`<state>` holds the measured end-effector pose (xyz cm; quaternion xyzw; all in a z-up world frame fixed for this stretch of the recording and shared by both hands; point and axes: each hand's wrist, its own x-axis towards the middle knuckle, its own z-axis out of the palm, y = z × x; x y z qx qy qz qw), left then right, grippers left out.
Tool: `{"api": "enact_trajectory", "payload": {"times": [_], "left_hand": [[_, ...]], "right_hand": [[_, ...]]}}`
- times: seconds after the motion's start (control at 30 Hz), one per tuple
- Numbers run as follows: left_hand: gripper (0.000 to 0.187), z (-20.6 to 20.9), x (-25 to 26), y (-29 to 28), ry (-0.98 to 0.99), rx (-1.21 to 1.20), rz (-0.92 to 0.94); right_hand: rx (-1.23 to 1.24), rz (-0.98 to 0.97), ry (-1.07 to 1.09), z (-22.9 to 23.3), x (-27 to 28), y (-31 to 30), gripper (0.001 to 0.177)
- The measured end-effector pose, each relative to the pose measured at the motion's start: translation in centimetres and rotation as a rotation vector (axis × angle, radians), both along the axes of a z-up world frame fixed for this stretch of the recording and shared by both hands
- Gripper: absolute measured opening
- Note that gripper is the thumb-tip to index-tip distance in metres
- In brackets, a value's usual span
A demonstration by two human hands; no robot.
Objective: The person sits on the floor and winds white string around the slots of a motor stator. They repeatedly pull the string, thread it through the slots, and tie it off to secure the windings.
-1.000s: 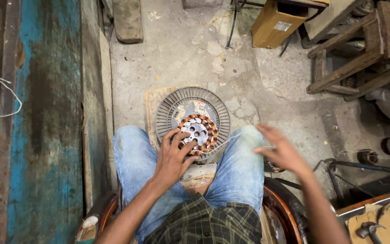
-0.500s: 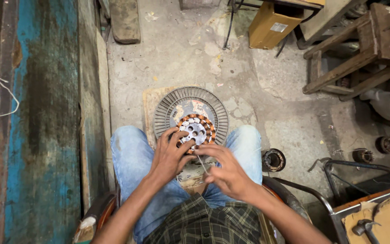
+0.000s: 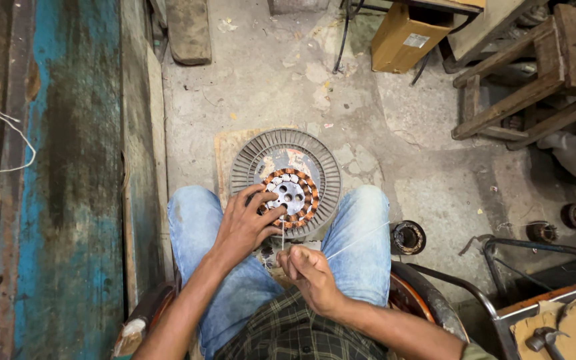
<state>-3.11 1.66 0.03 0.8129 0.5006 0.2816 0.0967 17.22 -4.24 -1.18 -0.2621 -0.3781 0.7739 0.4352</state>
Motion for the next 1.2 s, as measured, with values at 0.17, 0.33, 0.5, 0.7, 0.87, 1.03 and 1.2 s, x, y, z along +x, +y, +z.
{"api": "enact_trajectory", "payload": {"times": [0.17, 0.33, 0.5, 0.7, 0.87, 1.03, 1.2], "left_hand": [[0.043, -0.5, -0.1, -0.3, -0.008, 0.019, 0.0], [0.047, -1.3, 0.1, -0.4, 0.013, 0.014, 0.011], [0.042, -1.9, 0.5, -0.9, 0.005, 0.047, 0.007], [0.042, -1.8, 0.7, -1.0, -0.052, 0.019, 0.021], [0.044, -1.4, 0.7, -0.8, -0.094, -0.014, 0.026], [0.046, -1.1, 0.7, -0.8, -0.09, -0.003, 0.029], [0.045, -0.9, 0.6, -0.8, -0.118, -0.027, 0.01]], "right_hand": [[-0.093, 0.047, -0.045, 0.6, -0.1, 0.0, 0.047], [-0.014, 0.122, -0.035, 0.0, 0.4, 0.1, 0.047], [0.083, 0.145, -0.064, -0.3, 1.6, 1.1, 0.05], [-0.038, 0.194, -0.139, -1.1, 2.1, 1.1, 0.049], [-0.007, 0.201, -0.081, -2.3, 2.1, 1.2, 0.05], [-0.001, 0.222, -0.041, -2.8, 1.5, 0.7, 0.045], [0.041, 0.347, -0.253, -2.5, 1.9, 0.6, 0.045]]}}
